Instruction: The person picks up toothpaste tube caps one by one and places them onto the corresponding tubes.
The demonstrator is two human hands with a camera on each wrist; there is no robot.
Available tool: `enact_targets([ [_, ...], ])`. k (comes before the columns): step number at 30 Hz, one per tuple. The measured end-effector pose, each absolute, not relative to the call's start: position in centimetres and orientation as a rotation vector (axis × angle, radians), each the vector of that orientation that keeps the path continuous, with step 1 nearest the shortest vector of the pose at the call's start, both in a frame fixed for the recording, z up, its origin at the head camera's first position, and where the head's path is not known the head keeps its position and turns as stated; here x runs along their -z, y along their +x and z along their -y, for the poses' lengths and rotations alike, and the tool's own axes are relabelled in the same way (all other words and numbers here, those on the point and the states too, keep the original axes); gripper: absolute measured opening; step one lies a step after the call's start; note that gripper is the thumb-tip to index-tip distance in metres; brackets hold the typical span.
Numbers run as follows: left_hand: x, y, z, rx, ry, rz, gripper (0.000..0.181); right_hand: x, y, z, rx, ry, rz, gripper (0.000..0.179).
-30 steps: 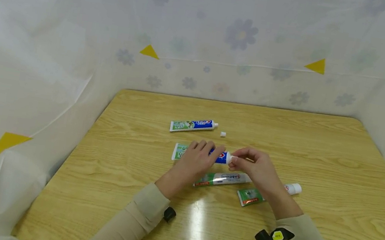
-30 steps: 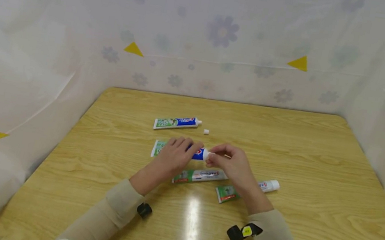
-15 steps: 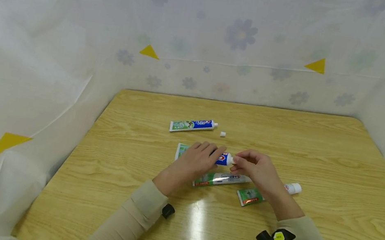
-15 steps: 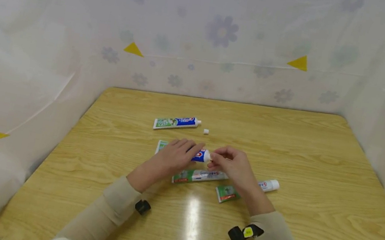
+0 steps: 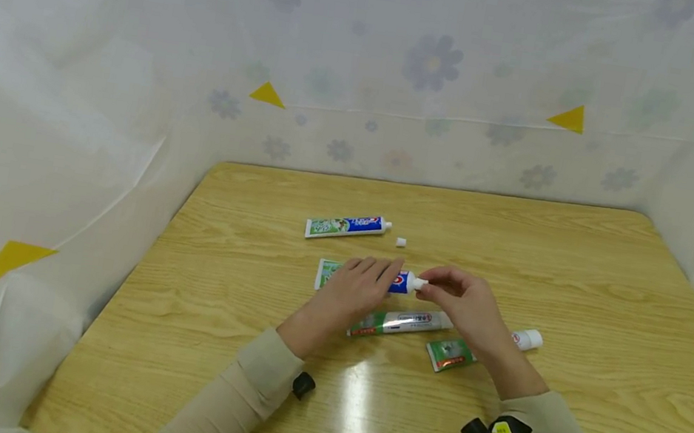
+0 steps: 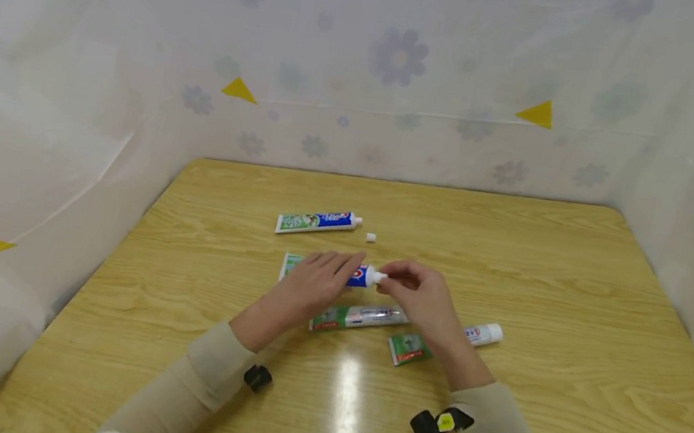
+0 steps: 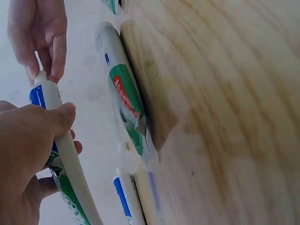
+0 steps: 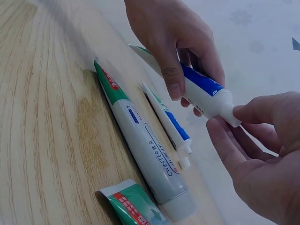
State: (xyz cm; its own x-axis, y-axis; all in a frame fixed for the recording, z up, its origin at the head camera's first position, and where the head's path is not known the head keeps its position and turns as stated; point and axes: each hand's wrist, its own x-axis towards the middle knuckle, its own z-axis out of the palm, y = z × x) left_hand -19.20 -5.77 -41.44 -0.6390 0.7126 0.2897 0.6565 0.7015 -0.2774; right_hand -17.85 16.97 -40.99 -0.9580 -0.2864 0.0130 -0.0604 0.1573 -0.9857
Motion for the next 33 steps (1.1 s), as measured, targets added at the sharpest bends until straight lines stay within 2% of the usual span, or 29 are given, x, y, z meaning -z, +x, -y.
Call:
enact_targets([
  [10, 41.62, -19.65, 6.03, -0.031, -1.109, 2.446, 0.046, 41.36, -18.08, -16.88, 1.968, -0.266, -2.208, 0.034],
  [16, 41.52, -19.54, 6.01, -0.098, -1.119, 2.425, 0.048, 41.60, -18.18, -17.09, 1.940, -0.234, -2.191, 0.035],
  [22, 41.38, -19.46, 5.87, -0.167, -1.142, 2.462, 0.050, 41.65, -18.05, -17.24, 1.914, -0.336, -2.238, 0.042],
  [28, 41.51, -19.54, 5.72, -0.136, -1.147, 2.456, 0.049, 41.47, -18.03, -17.22, 1.870, -0.375, -2.305, 0.031],
  [33, 41.58, -19.53, 5.69, -0.079, -1.150, 2.446, 0.047, 41.53, -18.03, -17.21, 1.819, -0.298, -2.327, 0.026],
])
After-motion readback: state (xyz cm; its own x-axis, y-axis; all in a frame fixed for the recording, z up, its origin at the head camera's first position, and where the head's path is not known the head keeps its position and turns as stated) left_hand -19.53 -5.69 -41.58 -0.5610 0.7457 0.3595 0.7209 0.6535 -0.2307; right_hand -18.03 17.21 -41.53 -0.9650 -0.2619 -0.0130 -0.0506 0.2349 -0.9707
